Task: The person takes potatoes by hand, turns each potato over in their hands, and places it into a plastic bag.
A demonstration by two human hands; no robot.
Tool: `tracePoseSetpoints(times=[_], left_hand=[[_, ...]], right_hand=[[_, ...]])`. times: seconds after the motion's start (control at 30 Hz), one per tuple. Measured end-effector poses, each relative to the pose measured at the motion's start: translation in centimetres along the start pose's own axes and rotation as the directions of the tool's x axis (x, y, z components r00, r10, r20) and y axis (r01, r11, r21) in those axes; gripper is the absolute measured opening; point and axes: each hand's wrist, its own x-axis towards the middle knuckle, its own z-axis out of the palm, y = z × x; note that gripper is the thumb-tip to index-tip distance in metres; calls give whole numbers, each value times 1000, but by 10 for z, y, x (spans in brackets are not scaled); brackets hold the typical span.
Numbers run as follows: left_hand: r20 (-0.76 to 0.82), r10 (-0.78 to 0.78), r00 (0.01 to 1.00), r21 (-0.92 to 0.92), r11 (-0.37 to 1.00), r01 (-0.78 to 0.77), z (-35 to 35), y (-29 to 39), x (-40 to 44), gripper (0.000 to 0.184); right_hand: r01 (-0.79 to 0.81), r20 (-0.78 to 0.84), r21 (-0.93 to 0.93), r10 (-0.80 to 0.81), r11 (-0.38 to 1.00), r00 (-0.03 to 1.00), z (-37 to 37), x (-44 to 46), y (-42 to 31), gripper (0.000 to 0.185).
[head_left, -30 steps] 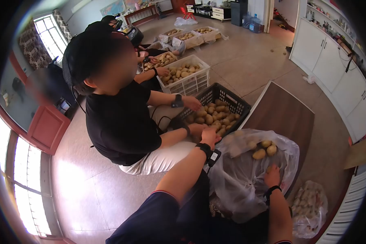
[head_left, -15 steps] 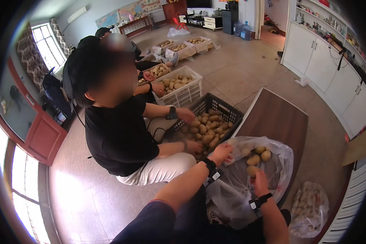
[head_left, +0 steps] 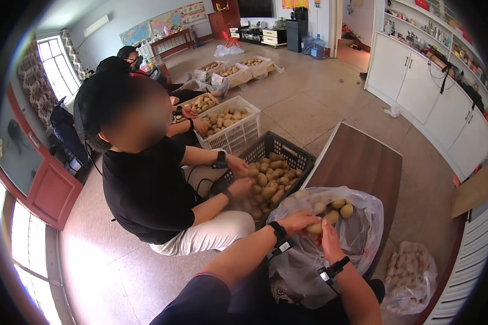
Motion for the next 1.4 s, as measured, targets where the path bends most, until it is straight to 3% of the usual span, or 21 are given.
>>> tracePoseSetpoints(times=[0.17,0.23,0.33,0.4,0.43,0.47,0.5,0.57,0.63,0.7,0.83,0.87,0.9,0.93,0.97,1.0,1.07,1.13,1.17,1.23,1.4], left_hand=[[94,-62,994,-98,993,71,-9,7,-9,32],[17,42,999,-218,975,-37,-12,0,-4,29],[-30,172,985,-212,962,-175,-34,-19,16,26],[-109,206,972,-15,978,-209,-34,-6,7,24],[-153,176,973,-200,958,-205,-41,-6,10,26],[-204,141,969,-372,904,-210,-48,-5,11,29],[-195,135,971,-375,905,-201,-52,-4,11,29],[-368,25,930,-456,867,-203,-61,-2,8,30],[-387,24,922,-464,859,-218,-80,-14,13,32],[-472,-23,881,-533,804,-264,-93,-23,16,29],[-590,-19,807,-527,766,-367,-130,-55,32,31],[-606,402,686,157,906,-392,-161,-95,55,32],[-498,574,650,502,802,-324,-174,-108,55,32],[-369,722,585,779,583,-228,-187,-121,54,33],[-436,684,585,708,662,-246,-173,-106,41,31],[-576,550,605,448,831,-330,-156,-88,31,29],[-703,346,622,101,913,-395,-138,-69,23,25],[-661,406,631,332,913,-239,-153,-78,24,27],[-591,493,639,527,835,-156,-162,-86,26,27],[-428,648,630,840,542,13,-187,-111,38,29],[-373,686,624,886,463,22,-189,-113,42,30]], right_hand=[[145,-35,-71,-148,987,988,5,-2,0,32],[137,-12,-107,-139,985,990,5,0,0,31],[137,68,-209,-125,968,990,-10,4,27,28],[69,45,-275,-59,959,997,-18,3,45,30],[43,14,-276,-40,960,999,-28,3,62,30],[103,17,-405,-106,909,994,-33,10,78,32],[165,38,-524,-170,836,985,-31,8,76,35],[125,25,-536,-132,835,991,-35,-2,66,35],[92,16,-549,-99,830,995,-40,-4,64,36],[212,46,-787,-287,579,957,-50,2,65,39],[279,105,-864,-393,418,913,-59,18,41,43],[235,92,-889,-351,393,932,-60,24,32,46],[192,78,-911,-307,364,949,-59,29,24,49],[225,105,-904,-321,363,941,-58,33,16,49],[203,100,-924,-308,325,946,-57,35,10,51],[180,91,-941,-299,285,950,-56,39,6,53],[220,130,-948,-348,232,928,-57,49,7,55],[255,170,-951,-391,176,904,-58,57,9,57],[229,175,-966,-357,115,917,-59,59,11,57],[206,178,-977,-322,54,930,-56,60,12,57],[75,80,-997,-321,-27,944,-47,45,5,47]])
